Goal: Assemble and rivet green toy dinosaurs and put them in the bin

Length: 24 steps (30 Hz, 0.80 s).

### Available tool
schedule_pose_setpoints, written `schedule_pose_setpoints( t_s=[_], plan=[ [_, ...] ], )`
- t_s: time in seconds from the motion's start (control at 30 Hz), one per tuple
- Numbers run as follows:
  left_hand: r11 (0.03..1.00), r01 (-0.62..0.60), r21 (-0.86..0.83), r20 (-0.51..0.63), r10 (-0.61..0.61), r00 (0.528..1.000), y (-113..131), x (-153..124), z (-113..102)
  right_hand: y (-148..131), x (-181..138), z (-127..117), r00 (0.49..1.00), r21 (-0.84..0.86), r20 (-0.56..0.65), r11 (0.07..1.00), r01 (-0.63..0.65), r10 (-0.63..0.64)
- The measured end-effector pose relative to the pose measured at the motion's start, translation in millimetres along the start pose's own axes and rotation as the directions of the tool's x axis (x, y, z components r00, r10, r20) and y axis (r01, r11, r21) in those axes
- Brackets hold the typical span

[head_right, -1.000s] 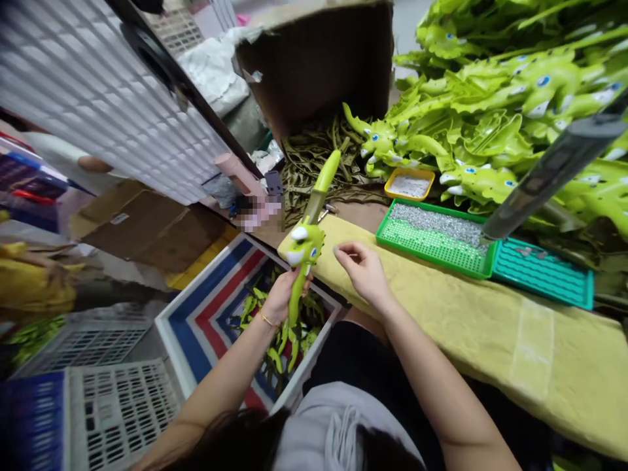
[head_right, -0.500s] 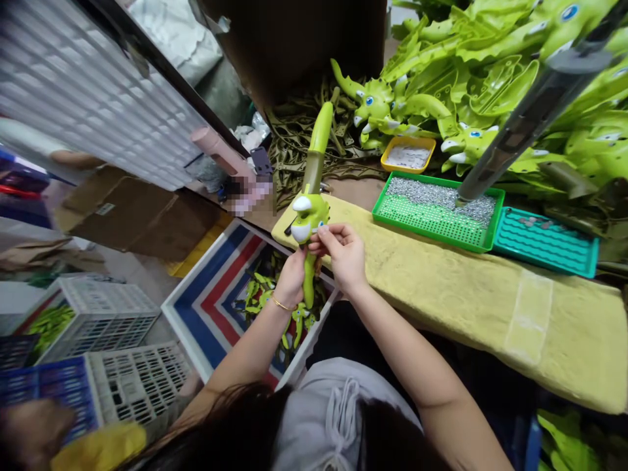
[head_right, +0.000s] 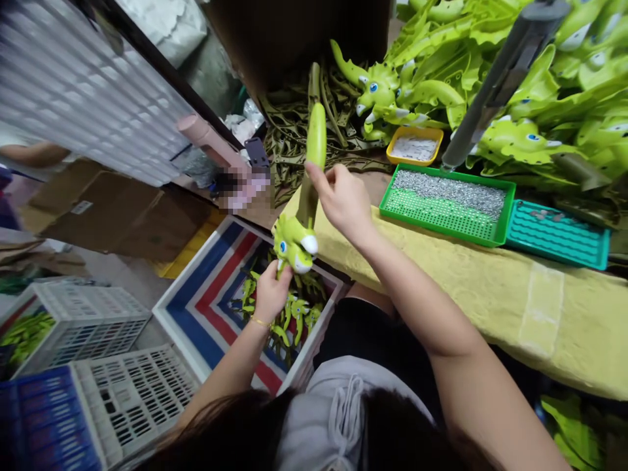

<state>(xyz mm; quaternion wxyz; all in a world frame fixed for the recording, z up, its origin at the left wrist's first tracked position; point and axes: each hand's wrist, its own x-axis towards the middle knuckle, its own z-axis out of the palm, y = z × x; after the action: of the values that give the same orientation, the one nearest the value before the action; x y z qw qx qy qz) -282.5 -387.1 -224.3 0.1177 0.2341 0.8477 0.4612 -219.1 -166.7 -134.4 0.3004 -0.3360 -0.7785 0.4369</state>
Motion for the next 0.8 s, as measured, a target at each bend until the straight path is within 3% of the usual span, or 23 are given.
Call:
schedule_pose_setpoints(
  t_s=[0.13,0.3,0.4,0.47,0.53,0.63,0.7,0.8],
  plan=[
    [0.986,-0.028,0.163,-0.088,0.043,0.995,-20,-5,-18,-7,12,23,0.976,-0.122,0.203,0.991,-0.058,0.082],
    [0.962,-0.002,0.272,-0.152,0.045,0.987,-46,-12,-39,-9,-4,58,0.950,0.127,0.277,0.974,-0.185,0.144],
    [0.971,0.053,0.233,-0.138,-0.021,0.990,-63,-21,-55,-10,-10,73,0.936,0.167,0.338,0.972,-0.164,0.100],
    [0.979,0.096,0.180,-0.077,-0.083,0.993,-75,-27,-66,-4,-10,83,0.911,0.054,0.410,0.996,-0.077,0.048],
    [0.982,0.136,0.134,-0.010,-0.136,0.991,-85,-32,-75,7,-11,97,0.872,-0.163,0.489,0.985,0.057,0.030],
    [0.979,0.192,0.062,0.043,-0.195,0.980,-96,-38,-84,26,-14,120,0.821,-0.474,0.563,0.850,0.229,0.093],
    [0.976,0.216,0.027,0.050,-0.217,0.975,-99,-41,-86,34,-17,133,0.834,-0.553,0.539,0.797,0.245,0.118],
    [0.975,0.224,-0.007,0.058,-0.223,0.973,-95,-44,-85,35,-13,147,0.883,-0.540,0.458,0.821,0.188,0.099]
  ],
)
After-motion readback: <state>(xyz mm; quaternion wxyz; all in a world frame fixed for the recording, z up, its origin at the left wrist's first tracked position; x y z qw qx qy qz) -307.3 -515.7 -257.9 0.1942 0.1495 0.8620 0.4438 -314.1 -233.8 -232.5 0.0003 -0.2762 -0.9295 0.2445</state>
